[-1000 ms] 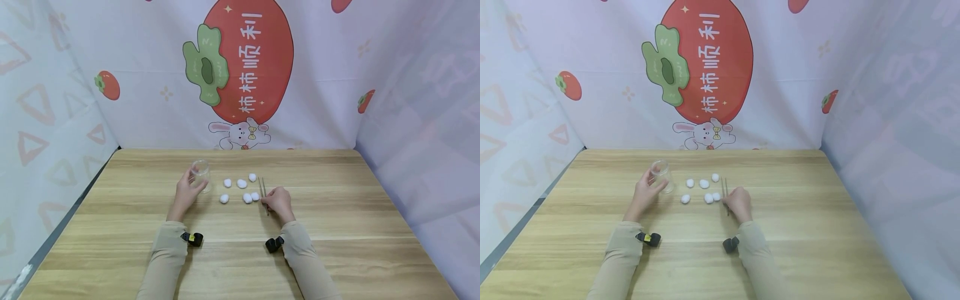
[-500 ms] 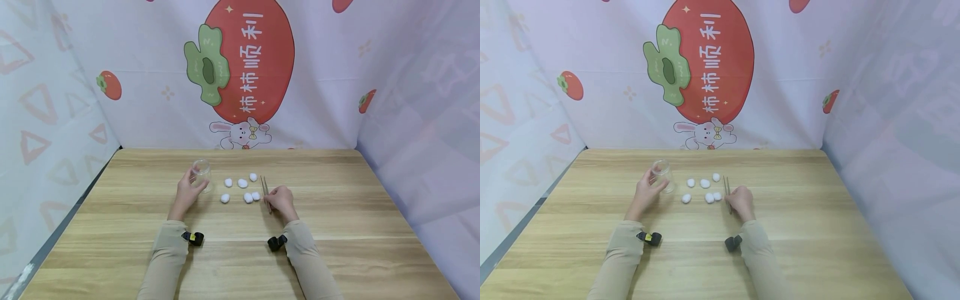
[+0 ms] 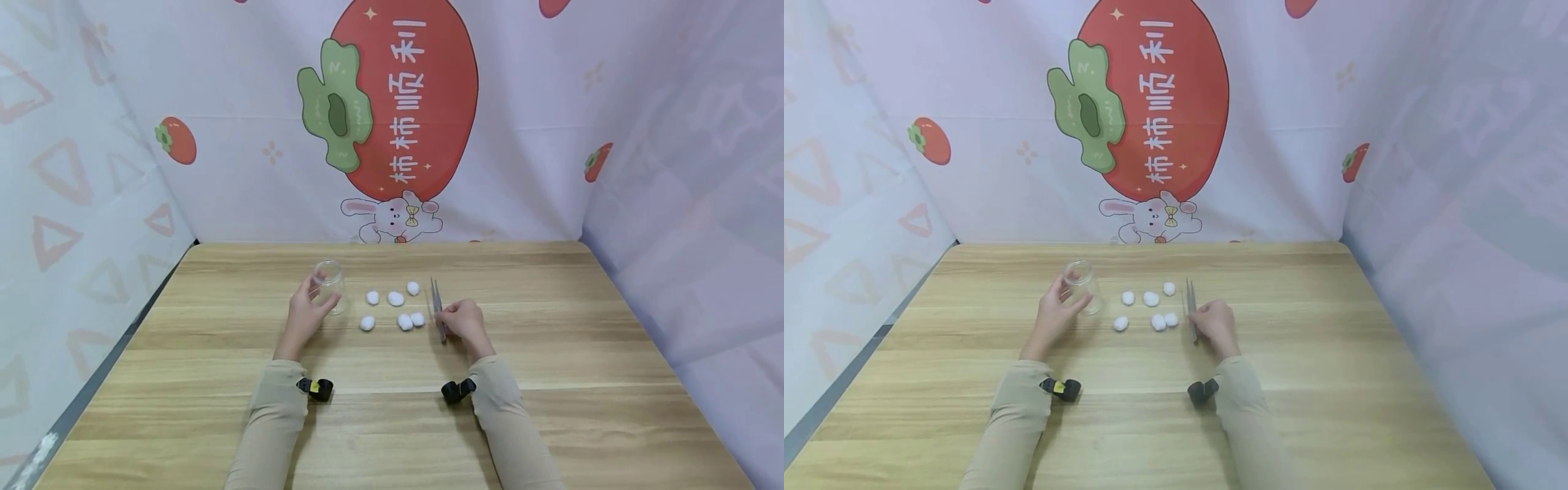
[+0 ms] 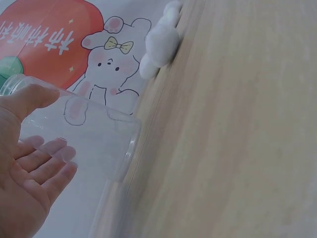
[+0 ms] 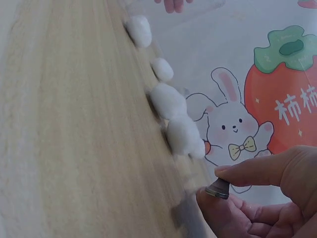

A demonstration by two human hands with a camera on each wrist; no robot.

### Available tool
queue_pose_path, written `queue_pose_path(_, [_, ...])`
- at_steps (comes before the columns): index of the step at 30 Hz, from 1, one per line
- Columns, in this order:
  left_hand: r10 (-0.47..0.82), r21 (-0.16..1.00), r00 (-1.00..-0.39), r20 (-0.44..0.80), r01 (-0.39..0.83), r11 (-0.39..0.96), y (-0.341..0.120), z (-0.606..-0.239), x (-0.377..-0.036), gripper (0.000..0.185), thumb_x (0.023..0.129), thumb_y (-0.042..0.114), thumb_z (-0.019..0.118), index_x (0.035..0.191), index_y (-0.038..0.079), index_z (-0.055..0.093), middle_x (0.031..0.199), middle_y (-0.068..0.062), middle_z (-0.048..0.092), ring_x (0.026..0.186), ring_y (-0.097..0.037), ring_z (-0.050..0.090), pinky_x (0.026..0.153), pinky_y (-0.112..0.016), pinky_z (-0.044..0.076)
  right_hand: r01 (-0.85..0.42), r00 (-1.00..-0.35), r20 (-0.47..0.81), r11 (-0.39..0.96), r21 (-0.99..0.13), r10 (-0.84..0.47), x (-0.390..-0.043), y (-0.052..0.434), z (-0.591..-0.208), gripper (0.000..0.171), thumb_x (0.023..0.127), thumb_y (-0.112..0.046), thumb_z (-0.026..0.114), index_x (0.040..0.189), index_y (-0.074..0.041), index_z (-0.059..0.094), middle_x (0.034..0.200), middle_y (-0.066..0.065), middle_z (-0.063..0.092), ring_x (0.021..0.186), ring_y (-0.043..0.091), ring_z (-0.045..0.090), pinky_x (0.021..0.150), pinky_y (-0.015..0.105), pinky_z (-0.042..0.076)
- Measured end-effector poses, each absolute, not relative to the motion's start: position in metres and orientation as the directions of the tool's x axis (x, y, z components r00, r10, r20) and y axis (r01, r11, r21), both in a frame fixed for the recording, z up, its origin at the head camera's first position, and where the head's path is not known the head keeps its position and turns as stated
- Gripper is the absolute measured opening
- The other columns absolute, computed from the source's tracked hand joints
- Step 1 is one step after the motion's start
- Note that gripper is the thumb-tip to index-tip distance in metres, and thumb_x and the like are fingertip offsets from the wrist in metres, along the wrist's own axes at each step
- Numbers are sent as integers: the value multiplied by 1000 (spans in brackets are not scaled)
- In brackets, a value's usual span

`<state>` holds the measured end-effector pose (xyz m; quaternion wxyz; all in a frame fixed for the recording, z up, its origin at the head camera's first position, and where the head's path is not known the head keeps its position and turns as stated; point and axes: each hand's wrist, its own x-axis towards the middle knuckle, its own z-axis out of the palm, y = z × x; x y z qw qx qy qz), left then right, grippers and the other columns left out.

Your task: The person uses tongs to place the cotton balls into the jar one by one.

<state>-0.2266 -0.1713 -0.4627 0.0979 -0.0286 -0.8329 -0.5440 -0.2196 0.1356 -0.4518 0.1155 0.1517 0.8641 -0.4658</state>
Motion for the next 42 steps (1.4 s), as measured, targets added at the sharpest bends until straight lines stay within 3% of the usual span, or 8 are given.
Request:
queue_pose_path(7, [-58, 905, -981, 187, 150, 398, -171, -460, -226, 64, 86, 17, 72, 140, -1, 41, 140, -25, 49, 134, -38, 46, 119, -48, 40, 360, -932, -336, 447, -819, 135, -221, 141, -449, 18, 86, -11, 69, 92, 6, 68, 60, -4, 56, 52, 4, 51, 45, 12, 44])
queue_pose_path(14, [-56, 903, -981, 187, 149, 403, -171, -459, -225, 63, 86, 13, 72, 139, -3, 41, 140, -25, 49, 134, -38, 45, 119, -48, 40, 361, -931, -359, 329, -873, 69, -222, 145, -448, 17, 89, -7, 65, 94, 9, 65, 65, -4, 61, 56, 4, 54, 50, 13, 50])
queue_pose_path(22, [-52, 902, -983, 177, 141, 407, -171, -457, -223, 63, 87, 15, 71, 140, -2, 40, 141, -24, 49, 135, -38, 45, 119, -47, 40, 359, -930, -368, 171, -918, -22, -226, 148, -453, 19, 90, 1, 61, 102, 15, 59, 68, 2, 71, 59, 7, 67, 57, 17, 61])
queue_pose_path(27, [-49, 898, -982, 181, 144, 416, -170, -457, -223, 66, 87, 16, 71, 142, -2, 39, 141, -23, 49, 135, -38, 46, 118, -47, 41, 361, -927, -370, 114, -925, -68, -227, 149, -454, 17, 91, 3, 58, 105, 13, 56, 71, 3, 71, 62, 8, 68, 61, 18, 62])
queue_pose_path(34, [-57, 899, -982, 182, 143, 414, -170, -457, -224, 63, 86, 16, 72, 139, -2, 42, 140, -24, 50, 134, -38, 46, 119, -47, 41, 333, -927, -341, 77, -940, -154, -226, 153, -452, 37, 94, 4, 52, 126, 19, 43, 82, 7, 72, 67, 6, 69, 70, 19, 63])
queue_pose_path(38, [-54, 897, -983, 177, 139, 420, -170, -457, -224, 63, 87, 16, 72, 139, -2, 42, 140, -24, 50, 135, -38, 46, 119, -47, 40, 338, -928, -343, 62, -939, -147, -225, 153, -451, 46, 95, 3, 51, 136, 19, 37, 82, 6, 71, 66, 3, 68, 69, 16, 62])
queue_pose_path(42, [-49, 898, -984, 169, 133, 420, -171, -457, -222, 65, 87, 18, 72, 140, -1, 41, 140, -24, 51, 134, -38, 47, 119, -47, 40, 332, -931, -334, 35, -943, -145, -225, 153, -450, 46, 95, 5, 50, 135, 22, 35, 79, 4, 67, 63, 2, 65, 64, 13, 59])
